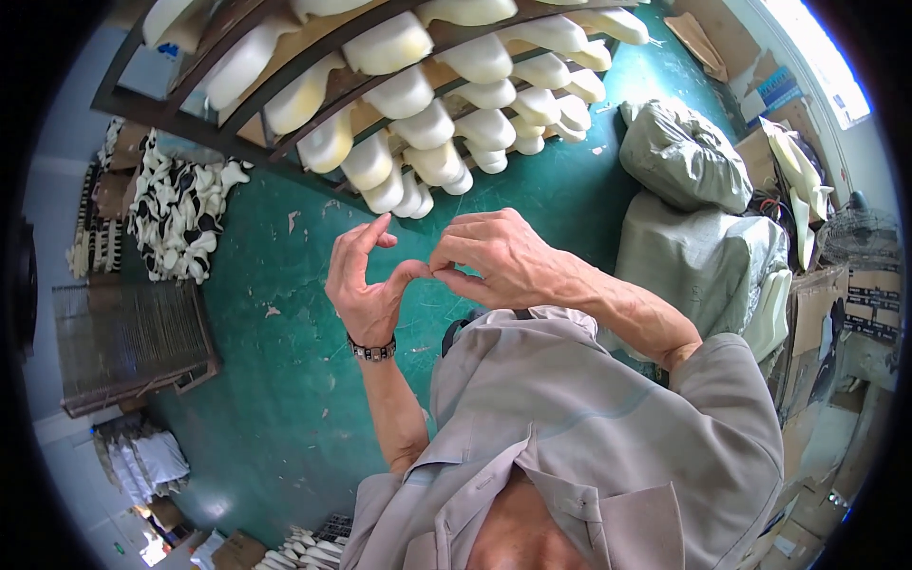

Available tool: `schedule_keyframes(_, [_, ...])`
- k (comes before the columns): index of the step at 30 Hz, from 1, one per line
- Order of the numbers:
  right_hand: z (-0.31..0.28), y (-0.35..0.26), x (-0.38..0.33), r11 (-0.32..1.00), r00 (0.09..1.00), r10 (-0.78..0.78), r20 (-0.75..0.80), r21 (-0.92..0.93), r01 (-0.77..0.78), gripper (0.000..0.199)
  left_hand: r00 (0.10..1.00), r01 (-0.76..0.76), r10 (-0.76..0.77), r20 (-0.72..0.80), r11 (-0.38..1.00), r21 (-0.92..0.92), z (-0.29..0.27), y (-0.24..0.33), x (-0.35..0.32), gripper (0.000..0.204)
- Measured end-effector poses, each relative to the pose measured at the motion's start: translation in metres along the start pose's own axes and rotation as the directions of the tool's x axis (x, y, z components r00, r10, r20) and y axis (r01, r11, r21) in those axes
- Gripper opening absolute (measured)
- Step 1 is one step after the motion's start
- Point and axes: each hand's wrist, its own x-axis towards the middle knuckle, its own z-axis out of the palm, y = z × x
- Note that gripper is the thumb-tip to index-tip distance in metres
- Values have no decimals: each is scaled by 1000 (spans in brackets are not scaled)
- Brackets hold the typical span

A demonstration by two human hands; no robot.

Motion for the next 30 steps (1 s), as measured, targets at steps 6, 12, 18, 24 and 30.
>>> schedule_keyframes(6, [68,-17,37,999,999,-36,-26,18,37,16,997,6,1,-77,996,88,-54,-31,-19,67])
schedule_keyframes(12, [117,-34,68,835,949,304,83,456,-307,9,957,174,-214,-194,963,-205,-84,-61,-35,66])
schedule_keyframes(18, [147,-19,97,629,887,419,196,642,-439,13,920,217,-289,-263,938,-272,-113,-104,-32,65])
schedule_keyframes(24, [162,4,155,830,912,301,280,393,-395,13,937,220,-242,-252,969,-113,-146,-149,-8,65])
schedule_keyframes(30, [189,31,233,836,868,313,387,321,-444,10,964,103,-61,-258,983,155,-180,-204,35,66])
